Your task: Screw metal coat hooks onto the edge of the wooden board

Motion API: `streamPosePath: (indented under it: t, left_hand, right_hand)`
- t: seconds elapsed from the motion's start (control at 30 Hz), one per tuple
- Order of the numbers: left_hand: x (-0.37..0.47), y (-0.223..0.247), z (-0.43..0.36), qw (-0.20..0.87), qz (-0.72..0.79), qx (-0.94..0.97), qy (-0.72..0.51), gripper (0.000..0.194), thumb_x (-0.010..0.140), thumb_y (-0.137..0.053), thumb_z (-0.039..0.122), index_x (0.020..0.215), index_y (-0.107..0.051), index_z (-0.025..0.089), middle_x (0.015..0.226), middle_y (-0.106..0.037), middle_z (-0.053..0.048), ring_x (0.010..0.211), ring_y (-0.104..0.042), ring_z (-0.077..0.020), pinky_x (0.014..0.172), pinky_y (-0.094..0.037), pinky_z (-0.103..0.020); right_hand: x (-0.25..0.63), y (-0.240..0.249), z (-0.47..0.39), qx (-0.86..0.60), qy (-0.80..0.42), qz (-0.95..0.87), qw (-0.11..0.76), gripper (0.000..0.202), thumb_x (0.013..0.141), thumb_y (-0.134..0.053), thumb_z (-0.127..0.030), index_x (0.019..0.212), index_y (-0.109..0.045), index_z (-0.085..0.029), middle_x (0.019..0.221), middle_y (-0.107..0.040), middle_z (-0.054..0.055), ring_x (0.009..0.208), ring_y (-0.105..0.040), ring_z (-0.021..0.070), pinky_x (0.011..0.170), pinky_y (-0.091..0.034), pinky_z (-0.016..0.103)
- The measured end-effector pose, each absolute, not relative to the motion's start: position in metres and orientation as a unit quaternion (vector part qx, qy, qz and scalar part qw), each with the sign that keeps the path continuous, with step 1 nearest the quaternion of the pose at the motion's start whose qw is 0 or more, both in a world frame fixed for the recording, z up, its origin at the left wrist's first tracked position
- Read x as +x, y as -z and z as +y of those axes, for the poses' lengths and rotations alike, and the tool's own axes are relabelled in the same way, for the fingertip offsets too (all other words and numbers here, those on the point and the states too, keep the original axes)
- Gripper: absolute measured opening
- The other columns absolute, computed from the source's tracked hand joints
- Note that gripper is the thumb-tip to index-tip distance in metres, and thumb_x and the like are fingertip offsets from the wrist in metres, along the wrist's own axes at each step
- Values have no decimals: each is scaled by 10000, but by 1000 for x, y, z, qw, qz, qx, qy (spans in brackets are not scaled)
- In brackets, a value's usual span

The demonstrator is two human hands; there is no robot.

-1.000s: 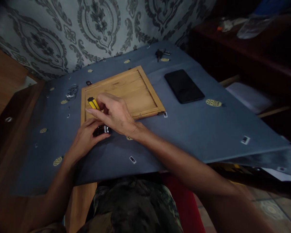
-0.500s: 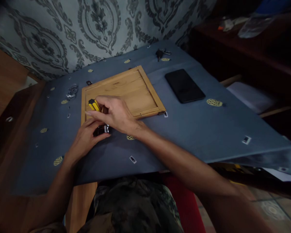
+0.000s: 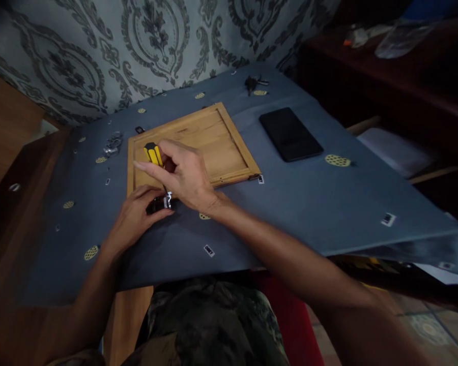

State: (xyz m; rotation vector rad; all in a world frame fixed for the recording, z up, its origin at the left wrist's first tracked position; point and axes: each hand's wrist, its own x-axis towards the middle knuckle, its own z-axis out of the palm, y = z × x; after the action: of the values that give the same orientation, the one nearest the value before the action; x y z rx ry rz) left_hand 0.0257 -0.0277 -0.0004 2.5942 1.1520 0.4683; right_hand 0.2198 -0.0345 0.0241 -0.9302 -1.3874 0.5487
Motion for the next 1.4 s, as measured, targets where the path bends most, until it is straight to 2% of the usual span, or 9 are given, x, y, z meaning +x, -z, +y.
streamPosePath:
  t: [0.13, 0.3, 0.67, 0.83, 1.07, 1.2, 1.4]
  left_hand:
    - [25, 2, -27, 132, 390, 895, -171, 352, 945, -726, 524, 1112, -725, 215, 1063, -726, -69, 997, -682, -275, 904, -565, -437]
    - [25, 3, -27, 131, 388, 896, -173, 322, 928, -765, 470, 1118, -723, 213, 1063, -727, -72, 1010, -684, -276, 919, -559, -433]
    - [24, 4, -26, 135, 386, 897, -170, 335, 929, -761, 483, 1123, -717, 213, 1080, -735, -70, 1035, -685, -281, 943, -559, -440]
    - [25, 3, -27, 126, 381, 899, -174, 342, 925, -765, 478, 1110, -709, 196, 1085, -729, -74, 1044, -681, -283, 951, -552, -442]
    - [24, 4, -26, 121, 376, 901, -177, 365, 932, -737, 533, 1080, -709, 201, 1089, -731, -70, 1028, -688, -271, 925, -562, -421]
    - [24, 6, -25, 118, 381, 899, -179, 342, 938, -733, 533, 1072, -711, 220, 1090, -730, -65, 1034, -684, -270, 932, -568, -427]
    - [25, 4, -26, 128, 374, 899, -187, 342, 946, -740, 488, 1157, -704, 222, 1124, -729, -69, 1066, -684, -279, 944, -564, -434]
  right_hand:
    - [218, -20, -33, -408, -243, -618, 627, 575, 929, -702, -601, 676, -328, -246, 638, -360, -69, 611, -356, 100, 573, -330, 279]
    - [218, -18, -33, -400, -246, -622, 626, 544, 934, -709, -553, 667, -351, -242, 631, -379, -72, 613, -375, 98, 584, -329, 279]
    - [217, -17, -32, -391, -252, -642, 609, 539, 946, -671, -597, 675, -380, -233, 637, -393, -75, 614, -374, 88, 593, -311, 273]
    - [222, -18, -26, -358, -311, -647, 597, 509, 923, -701, -595, 698, -447, -215, 643, -391, -79, 606, -360, 78, 574, -302, 254]
    - [233, -22, -22, -305, -383, -686, 538, 421, 938, -699, -532, 757, -534, -190, 677, -465, -59, 629, -441, 83, 577, -339, 246]
    - [231, -21, -24, -322, -327, -691, 558, 431, 956, -686, -519, 734, -496, -202, 665, -469, -63, 626, -440, 86, 594, -357, 248]
    - [220, -19, -34, -346, -207, -677, 615, 437, 955, -703, -503, 722, -463, -222, 681, -485, -59, 628, -463, 97, 618, -399, 268]
